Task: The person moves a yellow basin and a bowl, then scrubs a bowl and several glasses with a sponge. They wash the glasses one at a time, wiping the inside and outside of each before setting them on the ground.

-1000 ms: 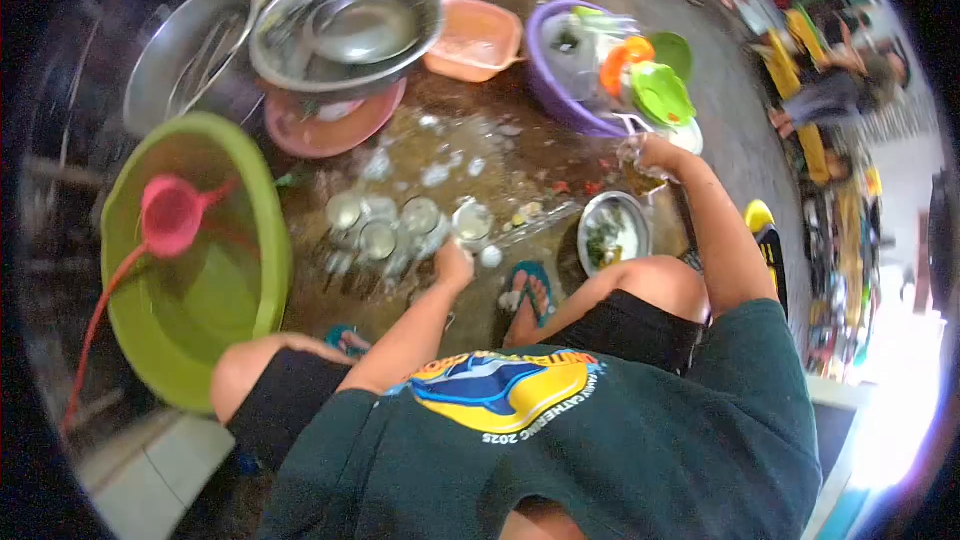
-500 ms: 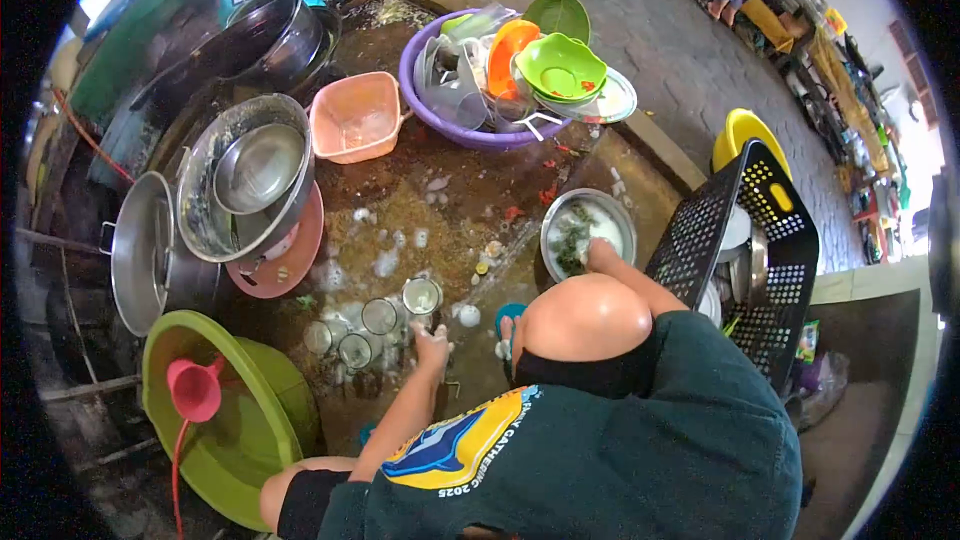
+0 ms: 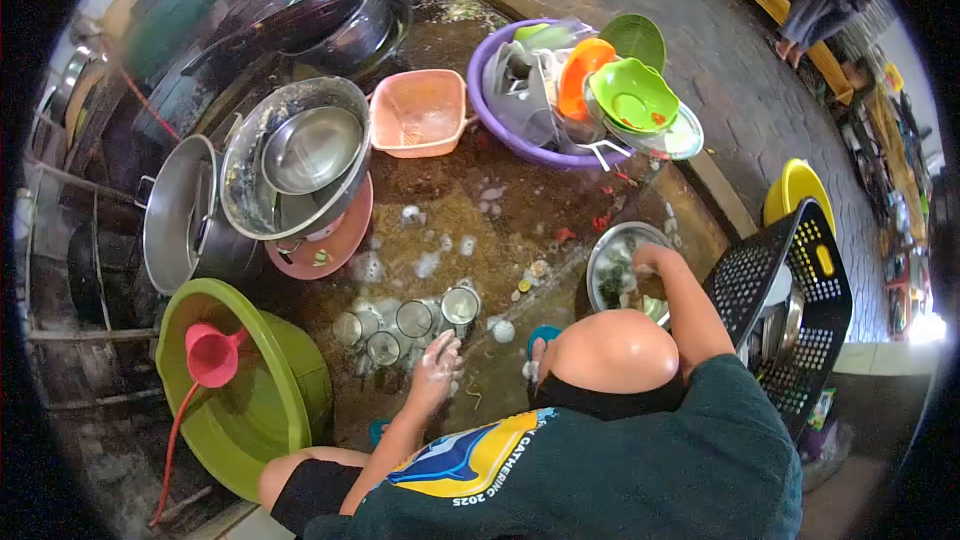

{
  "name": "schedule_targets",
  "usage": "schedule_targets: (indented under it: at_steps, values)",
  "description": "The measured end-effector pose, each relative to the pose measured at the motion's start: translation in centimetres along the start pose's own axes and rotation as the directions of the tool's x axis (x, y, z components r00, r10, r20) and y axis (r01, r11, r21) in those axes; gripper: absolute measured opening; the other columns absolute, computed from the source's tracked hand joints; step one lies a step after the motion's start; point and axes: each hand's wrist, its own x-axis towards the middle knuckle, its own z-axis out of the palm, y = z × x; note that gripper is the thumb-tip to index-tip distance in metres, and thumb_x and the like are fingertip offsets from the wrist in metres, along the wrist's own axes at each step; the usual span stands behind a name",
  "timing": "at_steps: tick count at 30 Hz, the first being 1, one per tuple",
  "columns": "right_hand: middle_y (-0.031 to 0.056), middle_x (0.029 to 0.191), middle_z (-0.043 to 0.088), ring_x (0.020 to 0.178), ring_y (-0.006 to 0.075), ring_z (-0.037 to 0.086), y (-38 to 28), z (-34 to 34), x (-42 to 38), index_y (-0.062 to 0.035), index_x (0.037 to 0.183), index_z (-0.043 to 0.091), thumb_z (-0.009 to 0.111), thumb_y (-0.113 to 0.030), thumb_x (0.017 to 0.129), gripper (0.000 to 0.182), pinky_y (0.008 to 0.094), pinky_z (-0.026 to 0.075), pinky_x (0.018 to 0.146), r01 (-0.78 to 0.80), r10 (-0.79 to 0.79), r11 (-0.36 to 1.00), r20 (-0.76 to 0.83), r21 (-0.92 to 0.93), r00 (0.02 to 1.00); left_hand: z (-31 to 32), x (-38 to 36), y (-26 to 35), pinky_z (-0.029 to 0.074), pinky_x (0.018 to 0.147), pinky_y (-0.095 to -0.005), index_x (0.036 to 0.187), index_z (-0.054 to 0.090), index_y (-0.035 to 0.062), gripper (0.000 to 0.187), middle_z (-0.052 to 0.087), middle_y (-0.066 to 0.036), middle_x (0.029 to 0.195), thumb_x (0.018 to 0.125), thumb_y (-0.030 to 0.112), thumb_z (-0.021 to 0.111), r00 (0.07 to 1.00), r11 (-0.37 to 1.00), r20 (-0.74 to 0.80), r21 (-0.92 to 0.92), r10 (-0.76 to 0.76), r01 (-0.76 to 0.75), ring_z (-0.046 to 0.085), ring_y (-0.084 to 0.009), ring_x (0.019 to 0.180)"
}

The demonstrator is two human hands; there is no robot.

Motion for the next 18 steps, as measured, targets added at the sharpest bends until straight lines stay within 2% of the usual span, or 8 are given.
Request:
schedule_targets:
  at_steps: [3, 5, 7, 8, 10, 11, 17, 18]
  values:
    - [0.0154, 0.08, 0.059, 0.078, 0.0309, 0.056, -7.2, -7.0, -1.7, -0.0032, 0.079, 0.062, 0.048, -0.016, 0.069, 0.021, 0.0418, 0.043, 0.069, 0.398, -0.464, 0.846, -0.122, -0.354, 0.877, -0.7, 0.6, 0.2, 0.044, 0.068, -0.0266, 0.121, 0.037, 0.0046, 0.04, 0.052, -0.012, 0.109, 0.086, 0.021, 0.045, 0.996, 0.997, -0.046, -0.011, 0.072, -0.072, 0.053, -0.0153, 0.084]
    - [0.0153, 0.079, 0.059, 0.074, 0.0326, 0.056, -9.6, -10.1, -0.2, -0.0062, 0.083, 0.061, 0.051, -0.022, 0.068, 0.023, 0.0416, 0.044, 0.067, 0.565, -0.628, 0.756, -0.61, -0.331, 0.484, -0.7, 0.7, 0.9, 0.045, 0.067, -0.0256, 0.121, 0.038, 0.0023, 0.038, 0.053, -0.012, 0.109, 0.086, 0.017, 0.043, 0.992, 0.994, -0.068, 0.053, 0.104, -0.1, 0.056, -0.0164, 0.084]
    - [0.0161, 0.087, 0.058, 0.08, 0.0316, 0.055, -13.3, -13.5, 0.9, -0.0082, 0.085, 0.06, 0.049, -0.019, 0.072, 0.02, 0.0398, 0.043, 0.071, 0.428, -0.186, 0.903, -0.934, -0.041, 0.304, -0.6, 1.0, 0.4, 0.045, 0.067, -0.0258, 0.12, 0.039, 0.0029, 0.037, 0.053, -0.011, 0.108, 0.086, 0.017, 0.043, 0.994, 0.995, -0.063, 0.03, 0.093, -0.091, 0.056, -0.016, 0.083]
    - [0.0161, 0.087, 0.058, 0.08, 0.0316, 0.055, -14.7, -14.7, 1.9, -0.0082, 0.085, 0.06, 0.049, -0.019, 0.072, 0.02, 0.0398, 0.043, 0.071, 0.426, -0.195, 0.904, -0.933, -0.051, 0.302, -0.5, 1.3, 0.2, 0.045, 0.066, -0.026, 0.119, 0.04, 0.0035, 0.036, 0.054, -0.011, 0.106, 0.086, 0.017, 0.043, 0.995, 0.996, -0.057, 0.019, 0.084, -0.083, 0.056, -0.0156, 0.082]
    - [0.019, 0.093, 0.055, 0.09, 0.0316, 0.052, -17.4, -16.6, 3.6, -0.0033, 0.093, 0.058, 0.049, -0.02, 0.069, 0.03, 0.0361, 0.041, 0.079, 0.399, 0.256, 0.808, -0.867, 0.434, 0.426, -0.5, 1.5, -0.5, 0.046, 0.066, -0.0265, 0.119, 0.04, 0.0046, 0.036, 0.054, -0.01, 0.106, 0.086, 0.017, 0.043, 0.992, 0.991, -0.034, 0.059, 0.119, -0.116, 0.056, -0.0154, 0.082]
    - [0.0186, 0.095, 0.056, 0.091, 0.0306, 0.052, -18.3, -16.9, 3.5, -0.0024, 0.099, 0.056, 0.057, -0.023, 0.065, 0.04, 0.034, 0.04, 0.081, 0.527, 0.26, 0.672, -0.832, 0.521, 0.491, -0.6, 1.7, -0.8, 0.046, 0.066, -0.0271, 0.119, 0.041, 0.0057, 0.035, 0.054, -0.009, 0.106, 0.086, 0.017, 0.043, 0.99, 0.984, -0.01, 0.107, 0.144, -0.142, 0.055, -0.0153, 0.082]
    - [0.0152, 0.094, 0.058, 0.087, 0.0248, 0.055, -22.0, -17.5, 9.6, 0.0009, 0.094, 0.058, 0.067, -0.032, 0.062, 0.047, 0.0321, 0.041, 0.077, 0.556, 0.628, 0.238, -0.563, 0.796, 0.537, -1.5, 2.1, -1.0, 0.044, 0.064, -0.0251, 0.118, 0.042, 0.0075, 0.037, 0.055, -0.008, 0.099, 0.083, 0.017, 0.046, 0.991, 0.991, -0.061, -0.056, 0.118, -0.121, 0.052, -0.0127, 0.077]
    - [0.0125, 0.086, 0.06, 0.082, 0.0224, 0.056, -20.2, -17.2, 15.7, -0.0011, 0.09, 0.06, 0.065, -0.033, 0.062, 0.043, 0.0315, 0.042, 0.074, 0.49, 0.614, 0.299, -0.558, 0.819, 0.559, -1.8, 2.3, -1.2, 0.044, 0.065, -0.0262, 0.121, 0.039, 0.0077, 0.039, 0.052, -0.008, 0.106, 0.084, 0.019, 0.045, 0.993, 0.992, -0.041, -0.061, 0.108, -0.11, 0.052, -0.0146, 0.083]
